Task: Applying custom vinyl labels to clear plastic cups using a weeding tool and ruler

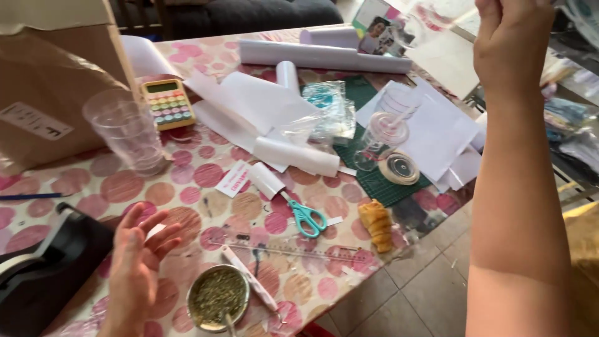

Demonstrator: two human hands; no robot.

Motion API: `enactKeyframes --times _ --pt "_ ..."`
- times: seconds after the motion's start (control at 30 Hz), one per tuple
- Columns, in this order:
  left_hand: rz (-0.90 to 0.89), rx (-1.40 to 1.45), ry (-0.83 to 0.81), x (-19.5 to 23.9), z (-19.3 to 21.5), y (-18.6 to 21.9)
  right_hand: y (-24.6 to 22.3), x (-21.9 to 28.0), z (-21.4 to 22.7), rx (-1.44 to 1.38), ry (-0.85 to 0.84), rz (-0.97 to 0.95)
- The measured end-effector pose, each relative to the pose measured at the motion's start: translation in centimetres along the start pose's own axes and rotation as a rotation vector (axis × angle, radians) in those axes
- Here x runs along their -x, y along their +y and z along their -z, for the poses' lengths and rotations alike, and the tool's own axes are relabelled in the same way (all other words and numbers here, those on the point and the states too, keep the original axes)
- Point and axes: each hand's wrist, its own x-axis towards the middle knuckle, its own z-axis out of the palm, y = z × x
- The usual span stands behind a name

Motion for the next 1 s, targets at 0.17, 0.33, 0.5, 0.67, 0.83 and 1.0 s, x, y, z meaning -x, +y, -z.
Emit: enactKeyframes --times 0.17,0.33,0.5,0.67,0.83,1.0 --pt "-0.028 -0.111 0.045 0.7 -0.9 1.1 3.6 4.7 -3.2 -0.027 -0.186 -0.21" --pt "-0.033 -0.111 0.048 0.8 -0.7 1.6 1.8 6.4 -5.5 -0.089 -0.343 -0.42" --pt "-0.078 -0.127 0.063 0.7 -0.5 1.3 2.1 8.2 -7.4 -0.127 -0.367 -0.367" --pt "-0.075 -0.126 0.053 0.7 -0.4 1.3 1.6 7.5 -7.1 -0.114 -0.354 -0.32" --pt "-0.085 -0.13 0.055 0.7 -0.4 1.2 0.9 7.1 -6.8 -0.114 -0.359 -0.285" --pt "-0.077 -0.119 0.054 0.8 -0.6 1.5 1.2 7.4 -6.8 -0.103 -0.351 -0.277"
